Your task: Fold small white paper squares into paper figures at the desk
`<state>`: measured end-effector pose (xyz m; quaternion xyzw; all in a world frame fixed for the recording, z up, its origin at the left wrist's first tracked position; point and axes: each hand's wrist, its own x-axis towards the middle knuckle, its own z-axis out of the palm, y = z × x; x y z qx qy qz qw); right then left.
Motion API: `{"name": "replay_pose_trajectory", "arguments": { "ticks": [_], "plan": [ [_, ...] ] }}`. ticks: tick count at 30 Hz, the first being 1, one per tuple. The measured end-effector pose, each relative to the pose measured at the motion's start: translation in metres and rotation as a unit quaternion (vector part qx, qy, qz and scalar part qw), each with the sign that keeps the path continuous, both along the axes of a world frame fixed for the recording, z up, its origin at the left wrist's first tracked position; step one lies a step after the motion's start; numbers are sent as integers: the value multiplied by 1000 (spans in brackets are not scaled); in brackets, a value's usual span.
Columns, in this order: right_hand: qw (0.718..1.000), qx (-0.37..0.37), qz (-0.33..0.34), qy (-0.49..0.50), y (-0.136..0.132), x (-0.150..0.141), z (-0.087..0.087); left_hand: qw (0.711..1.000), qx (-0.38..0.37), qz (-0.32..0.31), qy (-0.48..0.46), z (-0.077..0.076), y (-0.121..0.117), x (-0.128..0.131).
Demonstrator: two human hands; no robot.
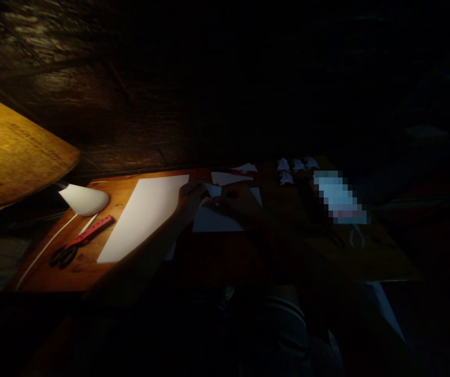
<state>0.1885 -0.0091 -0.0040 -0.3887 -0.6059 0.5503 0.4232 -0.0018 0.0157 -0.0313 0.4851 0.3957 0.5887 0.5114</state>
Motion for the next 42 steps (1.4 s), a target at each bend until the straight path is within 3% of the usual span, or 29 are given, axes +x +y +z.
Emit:
{"name": "replay_pose_trajectory", "arguments": {
  "ticks": [3,8,12,19,28,36,42],
  "plan": [
    [999,31,-2,-31,4,2,-2,1000,9,-2,9,0,0,-1],
    [991,89,-81,-62,10,3,-4,998,47,-38,33,3,-4,0],
    [990,90,-98,-44,12,4,-4,992,71,-47,96,7,-8,3],
    [994,60,-93,-24,14,4,-11,990,32,-71,117,11,-10,6],
    [980,92,-176,-29,13,5,-2,987,22,-68,144,10,-9,5],
    [989,70,-126,15,14,5,-1,986,31,-95,132,21,-17,6],
    [997,23,-60,38,9,4,1,993,11,-83,88,5,-7,5]
  ]
}}
